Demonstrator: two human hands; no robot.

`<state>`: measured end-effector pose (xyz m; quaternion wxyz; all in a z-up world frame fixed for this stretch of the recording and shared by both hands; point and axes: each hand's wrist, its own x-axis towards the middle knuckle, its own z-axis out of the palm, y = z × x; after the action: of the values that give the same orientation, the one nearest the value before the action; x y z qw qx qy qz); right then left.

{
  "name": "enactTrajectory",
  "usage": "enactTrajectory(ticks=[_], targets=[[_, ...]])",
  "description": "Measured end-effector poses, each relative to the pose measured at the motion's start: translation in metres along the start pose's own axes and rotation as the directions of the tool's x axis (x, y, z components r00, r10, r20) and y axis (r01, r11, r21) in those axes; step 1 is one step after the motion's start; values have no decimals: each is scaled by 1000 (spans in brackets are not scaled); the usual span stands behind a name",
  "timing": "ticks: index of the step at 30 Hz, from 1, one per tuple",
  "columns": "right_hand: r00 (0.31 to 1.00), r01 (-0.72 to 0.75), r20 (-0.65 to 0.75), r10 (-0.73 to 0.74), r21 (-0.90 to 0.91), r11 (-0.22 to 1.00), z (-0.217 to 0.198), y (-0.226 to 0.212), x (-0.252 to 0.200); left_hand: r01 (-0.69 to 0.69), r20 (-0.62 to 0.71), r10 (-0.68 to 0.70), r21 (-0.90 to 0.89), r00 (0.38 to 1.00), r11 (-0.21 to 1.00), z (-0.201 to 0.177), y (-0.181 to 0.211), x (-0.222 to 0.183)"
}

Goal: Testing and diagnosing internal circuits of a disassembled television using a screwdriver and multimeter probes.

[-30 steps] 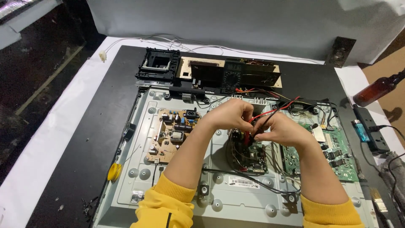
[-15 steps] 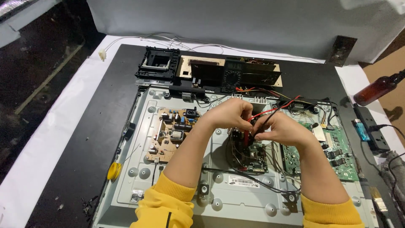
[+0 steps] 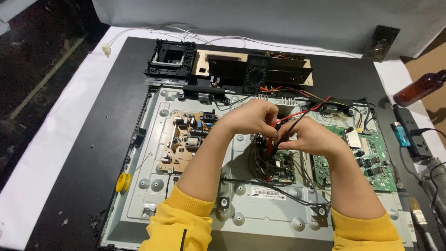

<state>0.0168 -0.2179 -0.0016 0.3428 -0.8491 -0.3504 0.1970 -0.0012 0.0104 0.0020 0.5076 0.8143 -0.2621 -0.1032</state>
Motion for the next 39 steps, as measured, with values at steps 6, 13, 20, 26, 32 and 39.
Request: enactTrajectory(ticks=[6,13,20,26,32,39], targets=[[1000,-5,14,5,-1,1000,-2,-8,-2,-1,5,1,5,1000,1000,0,-2,2],[1000,15,-1,-15,-19,1000,-4,-16,-5,-13,9,13,0,1000,1000,1,1,1],[1000,17,6,-17,-25,1000,-2,-11,-2,-3,23,2,30,1000,1000,2,-3,4],[1000,2,12,-2,-32,999,0,-15,-3,3,27,-4,62,1000,998,2,0,2],[1000,-13,4,14,-8,1000,-5,-16,-5,-21,22,20,41,1000,999,2,-5,4],[1000,16,11,-16,5,1000,-7,-16,-8,-27,35,26,41,999,999,4,-5,6]])
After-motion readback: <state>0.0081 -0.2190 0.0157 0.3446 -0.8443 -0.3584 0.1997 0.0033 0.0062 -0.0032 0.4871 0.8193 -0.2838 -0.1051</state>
